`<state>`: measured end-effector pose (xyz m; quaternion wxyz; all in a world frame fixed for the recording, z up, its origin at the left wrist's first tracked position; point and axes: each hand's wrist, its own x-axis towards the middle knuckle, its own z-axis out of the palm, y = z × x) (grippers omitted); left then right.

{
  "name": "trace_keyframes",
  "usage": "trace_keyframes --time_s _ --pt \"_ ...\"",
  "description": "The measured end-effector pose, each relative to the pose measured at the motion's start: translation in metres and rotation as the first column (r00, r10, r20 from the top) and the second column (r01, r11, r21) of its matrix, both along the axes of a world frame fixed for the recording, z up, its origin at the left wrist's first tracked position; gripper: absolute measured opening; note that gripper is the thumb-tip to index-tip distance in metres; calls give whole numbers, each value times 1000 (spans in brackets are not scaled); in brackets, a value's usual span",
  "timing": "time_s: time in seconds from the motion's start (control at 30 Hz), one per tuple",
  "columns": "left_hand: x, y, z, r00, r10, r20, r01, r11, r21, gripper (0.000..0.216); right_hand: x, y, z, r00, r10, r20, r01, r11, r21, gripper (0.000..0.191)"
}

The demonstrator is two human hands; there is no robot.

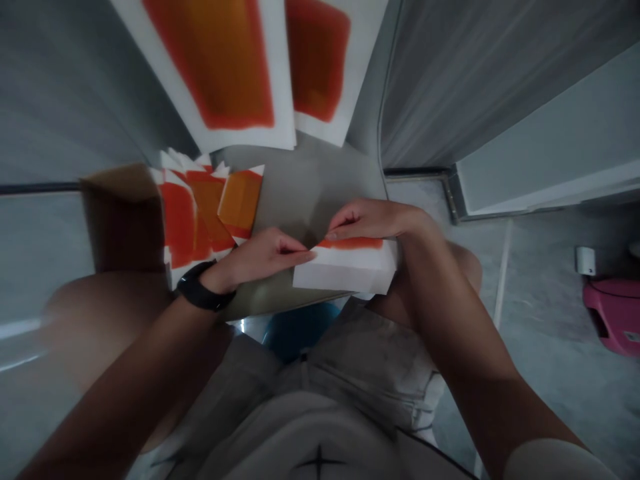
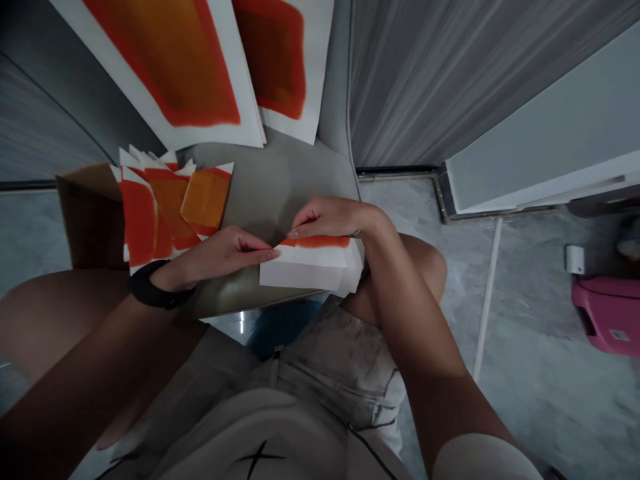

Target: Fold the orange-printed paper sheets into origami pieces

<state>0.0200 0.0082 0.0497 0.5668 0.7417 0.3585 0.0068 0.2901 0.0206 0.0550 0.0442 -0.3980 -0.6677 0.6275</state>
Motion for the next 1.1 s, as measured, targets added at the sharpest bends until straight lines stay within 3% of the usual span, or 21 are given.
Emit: trace_keyframes --time_s 0.13,0.33,0.4,0.47,0.57,0.63,0.7,0.8,0.9,1.0,1.1 --pt "1 -1 2 999 -35 20 35 999 6 45 -3 -2 1 998 -57 -4 57 997 42 28" --pt "2 -8 0 997 65 30 -67 994 87 49 -13 -8 11 993 -115 -13 115 985 126 24" --pt "3 -9 -2 995 93 46 -98 989 111 47 -15 -7 9 980 -193 -40 197 956 216 27" --pt "3 -10 -4 990 128 59 -135 982 131 44 -15 -7 6 934 -346 -93 354 857 374 29" --pt "0 -21 -12 957 274 93 -285 947 146 37 -12 -20 5 800 -569 -189 547 564 618 33" --pt "-5 -36 -21 871 472 137 -489 863 128 34 -13 -43 5 736 -640 -220 562 397 726 34" --pt "-12 -56 -33 700 688 190 -707 706 46 36 -18 -78 1 728 -652 -214 525 328 785 35" --pt "-17 -89 -46 452 856 250 -867 487 -100 38 -36 -133 -17 834 -535 -133 387 396 833 43" --pt "-16 -114 -50 324 906 273 -908 379 -178 36 -59 -169 -42 913 -408 4 205 468 859 59" --pt "-14 -124 -47 360 884 299 -896 417 -152 34 -75 -176 -62 940 -325 100 72 477 876 52" --pt "-16 -122 -47 476 809 344 -864 503 12 32 -79 -169 -71 942 -314 122 40 464 885 37"
